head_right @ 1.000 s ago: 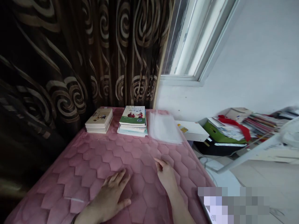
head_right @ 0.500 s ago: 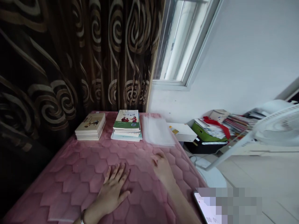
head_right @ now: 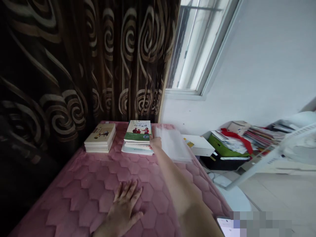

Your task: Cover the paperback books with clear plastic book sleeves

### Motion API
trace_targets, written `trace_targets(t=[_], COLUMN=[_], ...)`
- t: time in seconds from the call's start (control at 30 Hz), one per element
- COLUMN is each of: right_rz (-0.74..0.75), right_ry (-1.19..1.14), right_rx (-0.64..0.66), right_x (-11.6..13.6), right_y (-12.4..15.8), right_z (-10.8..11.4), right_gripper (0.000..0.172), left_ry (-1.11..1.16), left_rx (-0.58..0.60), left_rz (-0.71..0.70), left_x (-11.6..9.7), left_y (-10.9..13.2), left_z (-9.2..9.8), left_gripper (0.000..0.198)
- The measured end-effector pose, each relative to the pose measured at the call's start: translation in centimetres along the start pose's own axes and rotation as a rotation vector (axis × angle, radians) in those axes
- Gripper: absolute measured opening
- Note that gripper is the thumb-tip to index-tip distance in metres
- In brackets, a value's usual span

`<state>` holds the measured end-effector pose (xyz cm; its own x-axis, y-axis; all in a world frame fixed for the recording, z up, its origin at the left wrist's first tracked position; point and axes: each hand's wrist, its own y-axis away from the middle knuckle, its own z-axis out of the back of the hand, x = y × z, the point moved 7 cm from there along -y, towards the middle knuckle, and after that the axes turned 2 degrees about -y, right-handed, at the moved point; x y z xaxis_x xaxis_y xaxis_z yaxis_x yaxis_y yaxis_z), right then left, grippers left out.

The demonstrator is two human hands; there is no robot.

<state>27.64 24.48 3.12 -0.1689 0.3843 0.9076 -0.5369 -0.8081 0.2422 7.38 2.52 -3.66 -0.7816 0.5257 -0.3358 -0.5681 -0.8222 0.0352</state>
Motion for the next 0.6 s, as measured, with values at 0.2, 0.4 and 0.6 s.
trace_targets(t=[0.2,0.4,0.6], right_rz=[-0.109,-0.081,-0.027], right_ry=[-0.058,-0.192,-0.246], right_rx=[0.035,0.109,0.186], right_x=[-0.2,-0.1,-3.2], right_y=[-0.8,0.2,2.5], right_z=[-1.3,-1.2,0.9], right_gripper=[0.033,0.033,0.015], left_ry=[0.024,0.040,0.034], left_rx=[-0.029,-0.010,-0.009], left_rz=[-0.016,-0.023,-0.027], left_x=[0.2,0.5,0.2], left_y=[-0.1,-0.1,0.1], left_z=[-0.3,-0.8,-0.4], left_gripper=[0.070,0.070,0.070])
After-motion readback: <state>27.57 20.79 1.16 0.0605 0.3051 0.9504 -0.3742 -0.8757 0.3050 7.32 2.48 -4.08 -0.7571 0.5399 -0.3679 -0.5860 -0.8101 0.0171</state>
